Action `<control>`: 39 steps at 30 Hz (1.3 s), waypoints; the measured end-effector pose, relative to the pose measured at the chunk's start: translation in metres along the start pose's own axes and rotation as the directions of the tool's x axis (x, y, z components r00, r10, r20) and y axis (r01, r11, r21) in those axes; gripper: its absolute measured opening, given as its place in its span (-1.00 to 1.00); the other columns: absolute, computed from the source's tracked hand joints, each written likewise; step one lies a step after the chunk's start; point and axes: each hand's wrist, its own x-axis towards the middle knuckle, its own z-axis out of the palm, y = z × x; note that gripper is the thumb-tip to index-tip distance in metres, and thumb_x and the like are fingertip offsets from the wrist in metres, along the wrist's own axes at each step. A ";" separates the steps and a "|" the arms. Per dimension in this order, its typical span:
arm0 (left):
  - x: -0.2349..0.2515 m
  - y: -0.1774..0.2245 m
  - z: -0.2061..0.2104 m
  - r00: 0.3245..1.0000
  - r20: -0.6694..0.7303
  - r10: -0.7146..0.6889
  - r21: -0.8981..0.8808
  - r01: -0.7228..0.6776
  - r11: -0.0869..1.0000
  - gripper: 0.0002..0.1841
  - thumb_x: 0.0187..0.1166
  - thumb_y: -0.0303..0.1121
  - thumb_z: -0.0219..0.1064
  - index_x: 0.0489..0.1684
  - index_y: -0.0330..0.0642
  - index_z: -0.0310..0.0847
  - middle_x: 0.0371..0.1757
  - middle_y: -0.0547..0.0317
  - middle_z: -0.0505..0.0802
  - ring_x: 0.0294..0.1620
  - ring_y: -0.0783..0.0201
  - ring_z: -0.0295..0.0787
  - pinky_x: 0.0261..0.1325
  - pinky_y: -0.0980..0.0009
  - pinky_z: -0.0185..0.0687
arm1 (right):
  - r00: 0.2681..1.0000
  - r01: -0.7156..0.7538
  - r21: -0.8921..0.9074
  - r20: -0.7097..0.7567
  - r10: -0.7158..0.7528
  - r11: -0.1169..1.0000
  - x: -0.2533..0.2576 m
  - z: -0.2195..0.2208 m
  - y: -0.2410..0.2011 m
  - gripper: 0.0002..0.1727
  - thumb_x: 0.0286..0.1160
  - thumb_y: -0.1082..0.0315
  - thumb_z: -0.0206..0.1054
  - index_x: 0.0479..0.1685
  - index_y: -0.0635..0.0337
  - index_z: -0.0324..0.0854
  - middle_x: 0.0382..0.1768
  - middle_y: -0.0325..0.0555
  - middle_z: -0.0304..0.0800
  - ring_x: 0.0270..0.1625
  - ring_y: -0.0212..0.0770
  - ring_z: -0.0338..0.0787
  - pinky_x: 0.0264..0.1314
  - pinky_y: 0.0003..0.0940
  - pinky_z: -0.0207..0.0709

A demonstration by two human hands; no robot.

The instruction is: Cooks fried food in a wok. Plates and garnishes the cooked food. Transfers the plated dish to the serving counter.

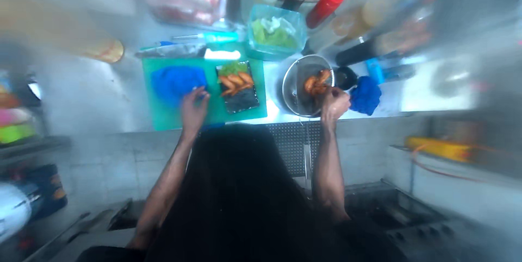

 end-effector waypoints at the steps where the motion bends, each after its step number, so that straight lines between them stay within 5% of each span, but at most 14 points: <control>1: -0.001 0.000 0.001 1.000 0.007 -0.007 -0.018 0.007 1.000 -0.60 0.69 -0.23 0.37 0.43 -0.15 0.62 0.17 0.06 0.87 0.19 0.20 0.82 0.27 0.15 0.74 | 0.999 0.041 -0.013 -0.013 -0.042 0.999 -0.003 -0.004 -0.004 -0.55 0.69 -0.01 0.16 -0.06 0.14 0.86 -0.09 0.16 0.90 0.05 0.20 0.84 0.14 0.32 0.57; 4: 0.002 -0.009 0.006 0.999 0.027 -0.017 -0.079 0.019 0.997 -0.62 0.68 -0.25 0.38 0.38 -0.20 0.64 0.13 0.05 0.88 0.13 0.26 0.84 0.23 0.23 0.76 | 0.973 0.231 -0.040 -0.011 -0.231 0.972 -0.032 -0.020 -0.020 -0.55 0.74 -0.01 0.16 0.02 0.15 0.83 -0.03 0.17 0.86 0.01 0.19 0.84 0.10 0.26 0.62; 8: 0.010 -0.018 0.015 0.997 0.064 -0.037 -0.158 0.047 0.986 -0.64 0.67 -0.25 0.38 0.33 -0.23 0.68 0.10 0.08 0.90 0.08 0.33 0.86 0.20 0.33 0.79 | 0.830 0.540 0.068 0.122 -0.544 0.839 -0.105 -0.026 -0.036 -0.63 0.78 0.03 0.20 0.05 0.12 0.75 -0.12 0.08 0.79 -0.19 0.08 0.81 -0.14 0.14 0.72; 14: 0.016 -0.007 0.023 0.973 0.191 -0.128 -0.192 0.165 0.967 -0.65 0.67 -0.23 0.39 0.29 -0.21 0.70 0.08 0.11 0.91 -0.01 0.31 0.89 0.09 0.29 0.86 | 0.734 0.513 0.033 0.502 -0.458 0.858 -0.126 0.047 -0.094 -0.62 0.70 -0.03 0.22 -0.08 -0.02 0.88 -0.10 -0.05 0.90 -0.06 0.06 0.88 -0.04 0.20 0.71; 18: 0.019 -0.003 0.024 0.984 0.145 -0.103 -0.247 0.137 0.959 -0.66 0.68 -0.27 0.38 0.31 -0.23 0.69 0.06 0.12 0.91 -0.04 0.31 0.89 0.05 0.29 0.87 | 0.700 0.662 -0.020 0.376 -0.608 0.750 -0.151 0.067 -0.108 -0.60 0.72 0.02 0.20 -0.18 0.08 0.85 -0.09 -0.02 0.85 -0.05 0.04 0.87 -0.12 0.05 0.74; 21: 0.022 -0.006 0.025 0.983 0.150 -0.105 -0.270 0.143 0.952 -0.62 0.66 -0.26 0.40 0.37 -0.21 0.65 0.07 0.13 0.91 -0.05 0.31 0.89 0.02 0.30 0.87 | 0.560 0.817 -0.024 0.273 -0.783 0.576 -0.167 0.083 -0.102 -0.64 0.72 0.08 0.26 -0.14 0.15 0.84 -0.10 0.08 0.82 -0.04 0.11 0.83 -0.04 0.01 0.73; 24: 0.024 -0.020 0.035 0.971 0.211 -0.115 -0.211 0.160 0.964 -0.55 0.63 -0.23 0.44 0.44 -0.20 0.60 0.12 0.11 0.89 0.02 0.30 0.89 0.11 0.26 0.86 | 0.411 0.889 0.015 0.412 -0.813 0.457 -0.186 0.091 -0.093 -0.54 0.72 -0.04 0.22 -0.10 0.18 0.82 -0.06 0.11 0.83 0.05 0.16 0.83 0.06 0.07 0.71; 26: 0.025 -0.028 0.040 0.966 0.233 -0.114 -0.146 0.151 0.978 -0.55 0.63 -0.20 0.43 0.43 -0.18 0.61 0.16 0.07 0.88 0.07 0.29 0.88 0.20 0.25 0.82 | 0.408 0.858 0.083 0.486 -0.772 0.506 -0.187 0.089 -0.092 -0.53 0.71 -0.09 0.23 -0.07 0.14 0.84 -0.07 0.05 0.86 0.07 0.08 0.85 0.09 0.03 0.73; 30: 0.025 -0.032 0.043 0.962 0.246 -0.120 -0.092 0.147 0.985 -0.62 0.64 -0.20 0.42 0.33 -0.19 0.69 0.17 0.05 0.87 0.10 0.29 0.87 0.23 0.27 0.82 | 0.620 0.646 0.143 0.476 -0.624 0.750 -0.155 0.091 -0.085 -0.65 0.69 0.03 0.28 0.04 0.07 0.84 0.04 -0.02 0.86 0.12 0.01 0.85 0.16 0.03 0.74; 32: 0.025 -0.030 0.045 0.952 0.273 -0.136 -0.039 0.153 0.987 -0.64 0.65 -0.17 0.41 0.28 -0.17 0.72 0.20 0.05 0.87 0.11 0.29 0.88 0.26 0.24 0.81 | 0.669 0.603 0.166 0.428 -0.608 0.780 -0.134 0.108 -0.072 -0.59 0.63 -0.02 0.34 0.16 0.08 0.82 0.11 0.01 0.84 0.19 0.02 0.81 0.26 0.01 0.69; 36: 0.026 -0.019 0.050 0.945 0.282 -0.164 0.039 0.160 0.986 -0.70 0.65 -0.18 0.40 0.19 -0.14 0.75 0.16 0.06 0.87 0.03 0.26 0.89 0.20 0.19 0.83 | 0.536 0.669 0.268 0.472 -0.700 0.693 -0.126 0.131 -0.062 -0.44 0.51 -0.08 0.45 0.32 0.14 0.75 0.28 0.06 0.76 0.42 0.05 0.68 0.54 -0.03 0.54; 39: 0.027 -0.015 0.053 0.943 0.280 -0.181 0.070 0.168 0.983 -0.70 0.63 -0.20 0.42 0.19 -0.15 0.74 0.15 0.03 0.86 0.02 0.22 0.89 0.20 0.17 0.83 | 0.484 0.737 0.235 0.472 -0.737 0.634 -0.134 0.146 -0.066 -0.41 0.42 -0.12 0.51 0.28 0.13 0.76 0.24 0.06 0.76 0.38 0.07 0.69 0.50 -0.05 0.56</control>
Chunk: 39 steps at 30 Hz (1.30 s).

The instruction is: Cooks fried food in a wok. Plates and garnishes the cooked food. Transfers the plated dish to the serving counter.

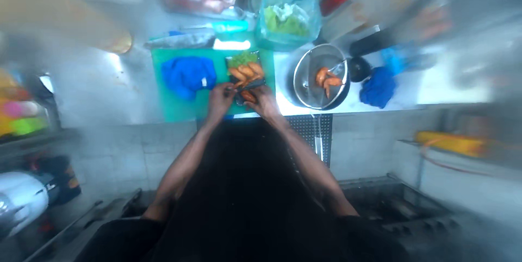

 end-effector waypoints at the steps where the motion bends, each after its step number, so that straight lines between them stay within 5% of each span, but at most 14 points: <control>1: 0.000 0.001 -0.001 1.000 0.003 -0.011 0.009 0.011 1.000 -0.68 0.64 -0.19 0.41 0.21 -0.15 0.73 0.17 0.02 0.86 0.02 0.21 0.89 0.21 0.15 0.82 | 1.000 -0.003 -0.029 0.007 0.004 1.000 0.001 0.005 -0.002 -0.44 0.43 -0.09 0.51 0.26 0.11 0.76 0.23 0.05 0.76 0.37 0.07 0.69 0.48 -0.06 0.57; 5: -0.001 -0.003 -0.008 1.000 -0.005 -0.015 0.014 0.015 1.000 -0.65 0.65 -0.19 0.39 0.28 -0.16 0.69 0.20 0.03 0.85 0.09 0.21 0.88 0.24 0.15 0.81 | 0.998 -0.062 0.000 -0.008 0.062 0.998 0.003 0.008 -0.009 -0.57 0.47 0.09 0.46 0.24 0.09 0.78 0.19 0.07 0.77 0.33 0.05 0.72 0.45 -0.08 0.60; 10: -0.002 -0.012 -0.018 0.998 -0.057 0.004 -0.061 -0.007 0.998 -0.65 0.64 -0.20 0.41 0.27 -0.17 0.70 0.17 0.02 0.86 0.08 0.24 0.88 0.22 0.21 0.82 | 0.991 -0.026 0.138 -0.127 0.043 0.990 0.013 0.000 -0.023 -0.51 0.51 0.07 0.48 0.34 0.14 0.73 0.20 0.06 0.78 0.33 0.02 0.74 0.47 -0.10 0.60; 20: 0.008 -0.006 -0.007 0.983 -0.088 0.160 0.004 -0.160 0.987 -0.68 0.64 -0.18 0.41 0.24 -0.12 0.76 0.17 0.02 0.82 0.06 0.27 0.85 0.14 0.31 0.83 | 0.980 -0.022 0.092 -0.197 0.040 0.996 0.018 0.008 -0.027 -0.53 0.57 0.09 0.45 0.35 0.16 0.72 0.22 0.08 0.75 0.31 0.00 0.74 0.43 -0.14 0.63; 29: -0.006 0.006 0.000 0.959 -0.071 0.276 0.009 -0.276 0.961 -0.78 0.64 -0.26 0.43 0.11 -0.11 0.76 0.23 -0.05 0.76 0.07 0.07 0.80 0.13 0.08 0.78 | 0.968 -0.009 0.125 -0.247 0.040 0.992 -0.009 -0.014 -0.036 -0.55 0.51 0.20 0.53 0.34 0.13 0.71 0.23 0.07 0.75 0.29 0.04 0.75 0.35 -0.04 0.69; 39: 0.011 0.013 -0.001 0.979 -0.105 0.173 0.028 -0.171 0.985 -0.70 0.62 -0.15 0.43 0.15 -0.12 0.76 0.14 0.01 0.82 0.06 0.13 0.83 0.18 0.08 0.79 | 0.983 -0.125 0.214 -0.104 0.149 0.969 0.001 -0.027 -0.035 -0.57 0.57 0.16 0.44 0.38 0.08 0.73 0.28 0.01 0.76 0.33 -0.04 0.75 0.42 -0.06 0.65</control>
